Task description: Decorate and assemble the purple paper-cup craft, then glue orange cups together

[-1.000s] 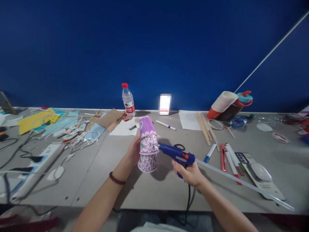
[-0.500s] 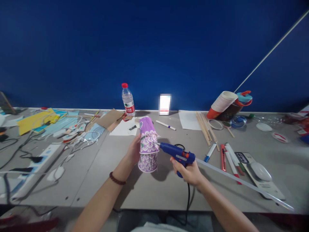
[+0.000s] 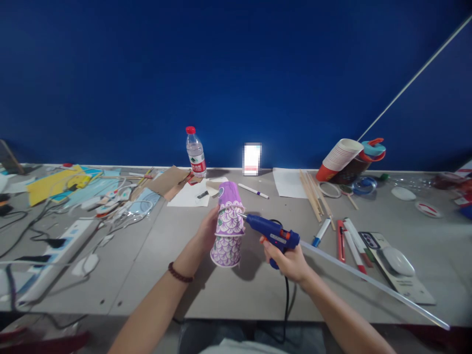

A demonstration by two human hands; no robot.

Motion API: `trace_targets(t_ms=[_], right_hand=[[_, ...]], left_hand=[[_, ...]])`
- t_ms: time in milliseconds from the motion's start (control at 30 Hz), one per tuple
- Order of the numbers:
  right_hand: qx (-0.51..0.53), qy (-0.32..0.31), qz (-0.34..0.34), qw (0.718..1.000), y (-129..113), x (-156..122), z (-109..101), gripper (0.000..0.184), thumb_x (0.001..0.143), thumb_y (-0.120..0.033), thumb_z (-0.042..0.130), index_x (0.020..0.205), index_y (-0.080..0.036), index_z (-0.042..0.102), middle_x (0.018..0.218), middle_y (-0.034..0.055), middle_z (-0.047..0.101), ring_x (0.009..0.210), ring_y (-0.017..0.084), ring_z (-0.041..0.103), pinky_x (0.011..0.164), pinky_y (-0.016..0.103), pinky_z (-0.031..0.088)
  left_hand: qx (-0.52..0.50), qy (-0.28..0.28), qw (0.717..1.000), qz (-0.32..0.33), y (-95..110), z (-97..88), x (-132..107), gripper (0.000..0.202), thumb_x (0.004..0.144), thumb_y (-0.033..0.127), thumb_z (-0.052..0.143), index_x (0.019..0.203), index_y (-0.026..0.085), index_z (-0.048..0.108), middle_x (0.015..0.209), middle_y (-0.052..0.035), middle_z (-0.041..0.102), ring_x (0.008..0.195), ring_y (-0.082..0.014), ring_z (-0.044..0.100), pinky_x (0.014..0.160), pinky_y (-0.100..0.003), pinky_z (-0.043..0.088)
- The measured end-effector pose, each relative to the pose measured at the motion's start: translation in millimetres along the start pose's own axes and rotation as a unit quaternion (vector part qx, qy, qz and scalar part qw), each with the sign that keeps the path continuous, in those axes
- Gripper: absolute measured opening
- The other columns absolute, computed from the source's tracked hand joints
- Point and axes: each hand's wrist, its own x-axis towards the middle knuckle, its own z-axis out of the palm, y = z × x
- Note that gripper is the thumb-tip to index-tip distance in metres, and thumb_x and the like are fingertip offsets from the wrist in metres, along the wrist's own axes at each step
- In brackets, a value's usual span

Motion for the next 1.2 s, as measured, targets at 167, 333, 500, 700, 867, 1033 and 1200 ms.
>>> trace_targets(t_ms=[167,333,500,700,867,1033,1200], right_hand=[[-0.018,-0.005,0.003,1.0,-5,1,-1,0.041,0.079,-0.054,0.059,0.071,-0.014,0.062,0.046,0.0016,0.055,0.042,0.014,0.052,0.045,0.027,0.046],[-0.032,-0.004,-0.003,0.999,-9,1,-1,0.04,0.079,-0.053,0.058,0.071,-0.014,0.063,0.046,0.0018,0.055,0.041,0.014,0.053,0.045,0.027,0.046],[-0.054,0.005,-0.024,0.998,-7,2,0,0.038,0.081,-0.05,0.057,0.071,-0.014,0.064,0.046,0.0023,0.056,0.041,0.015,0.054,0.045,0.027,0.048],[-0.126,0.003,-0.078,0.989,-5,3,-3,0.03,0.083,-0.042,0.055,0.075,-0.016,0.066,0.049,0.0022,0.058,0.044,0.015,0.056,0.046,0.026,0.048],[-0.148,0.017,-0.101,0.984,-5,3,-2,0.018,0.082,-0.035,0.058,0.081,-0.018,0.063,0.053,0.0004,0.06,0.042,0.013,0.054,0.045,0.023,0.046],[-0.217,0.027,-0.144,0.965,-10,4,-1,0.011,0.081,-0.03,0.058,0.084,-0.02,0.063,0.062,0.0018,0.063,0.05,0.014,0.057,0.052,0.024,0.048],[-0.234,0.036,-0.159,0.958,-10,4,2,0.014,0.081,-0.03,0.058,0.09,-0.022,0.065,0.062,0.0007,0.063,0.05,0.014,0.057,0.055,0.023,0.049]], left_hand=[[0.004,-0.023,1.0,-0.006,-2,-0.8,1,0.049,0.084,0.054,0.054,0.1,0.01,0.068,0.087,-0.0129,0.073,0.081,-0.0272,0.07,0.079,-0.037,0.051],[0.005,-0.043,0.999,-0.028,-1,6.0,0,0.05,0.086,0.055,0.052,0.098,0.009,0.068,0.083,-0.0129,0.073,0.079,-0.0262,0.07,0.076,-0.035,0.052],[-0.009,-0.051,0.998,-0.033,-2,8.1,0,0.051,0.086,0.055,0.052,0.101,0.008,0.067,0.085,-0.0134,0.073,0.08,-0.0261,0.071,0.073,-0.033,0.053],[-0.034,-0.039,0.997,-0.057,-4,8.9,-1,0.051,0.089,0.054,0.048,0.1,0.008,0.066,0.09,-0.0149,0.073,0.083,-0.0274,0.071,0.072,-0.033,0.054],[-0.059,-0.034,0.996,-0.066,-3,15.5,-1,0.05,0.092,0.051,0.043,0.101,0.008,0.065,0.087,-0.0149,0.073,0.078,-0.0258,0.072,0.068,-0.032,0.055],[-0.079,-0.024,0.993,-0.088,-4,15.6,0,0.055,0.092,0.054,0.04,0.102,0.006,0.065,0.089,-0.0168,0.073,0.079,-0.0261,0.071,0.07,-0.034,0.055],[-0.098,-0.049,0.99,-0.094,-7,11.1,0,0.057,0.091,0.056,0.041,0.106,0.006,0.064,0.092,-0.0177,0.073,0.082,-0.0271,0.071,0.076,-0.037,0.054]])
